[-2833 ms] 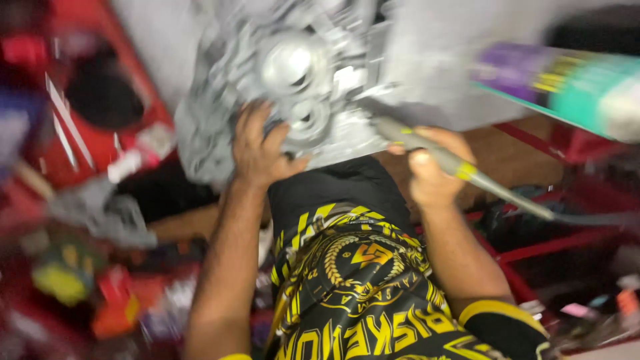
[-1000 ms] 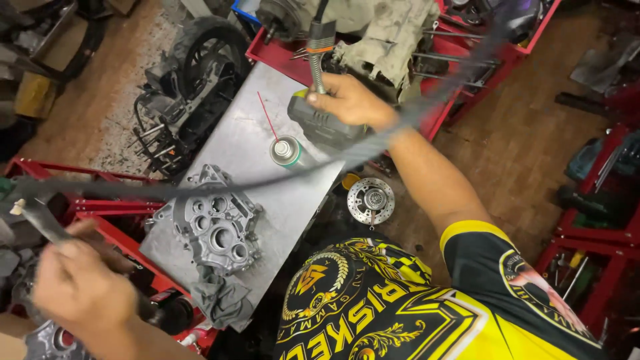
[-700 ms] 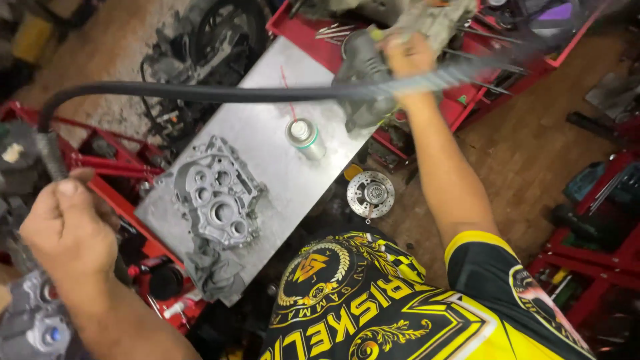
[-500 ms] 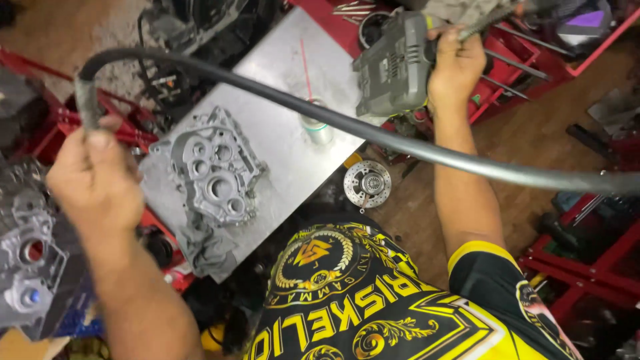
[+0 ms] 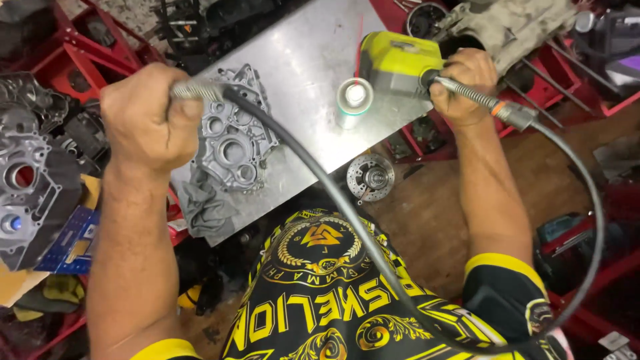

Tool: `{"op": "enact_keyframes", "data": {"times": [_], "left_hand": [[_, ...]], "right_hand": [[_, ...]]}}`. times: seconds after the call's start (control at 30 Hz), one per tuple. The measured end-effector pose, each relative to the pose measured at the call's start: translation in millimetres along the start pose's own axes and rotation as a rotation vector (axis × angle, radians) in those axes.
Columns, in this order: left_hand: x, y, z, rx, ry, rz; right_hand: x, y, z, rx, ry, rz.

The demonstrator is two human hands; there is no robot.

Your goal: Cleaning a motorcycle engine casing using a pneumatic grinder

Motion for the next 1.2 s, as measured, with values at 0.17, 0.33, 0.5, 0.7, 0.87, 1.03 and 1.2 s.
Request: {"op": "enact_keyframes", "data": {"times": [0.17, 0.33, 0.5, 0.7, 0.87, 1.03, 1.2], "left_hand": [[17, 23, 10, 0.227, -0.137, -0.086], [52, 54, 16, 0.318, -0.257, -0.148], [95, 81, 15, 0.361, -0.411, -0.063], [147, 100, 51, 0.311, -0.416, 0.190], [182, 97, 92, 0.226, -0.384, 0.219], [219, 114, 105, 0.149, -0.387, 0.395], [253, 152, 112, 0.325, -0.289, 0.425]], "right_hand": [[-11, 16, 54, 0.307, -0.055, -0.041], [-20, 45, 166, 0.878, 0.083, -0.107], [4, 49, 289, 1.706, 0.419, -0.408], [73, 8, 316, 1.978, 0.294, -0.574], [81, -8, 320, 1.798, -0.039, -0.365], [74, -113, 306, 1.494, -0.431, -0.299], [81, -201, 287, 1.300, -0.237, -0.393]]}}
Point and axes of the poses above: each hand's wrist, its own z-axis away from the middle knuckle, its own x-axis out of the palm, y = z × x, the point moved 10 cm from there along -z, towards the middle knuckle, and after that the axes turned 12 degrees about z, right-handed, at the moved point
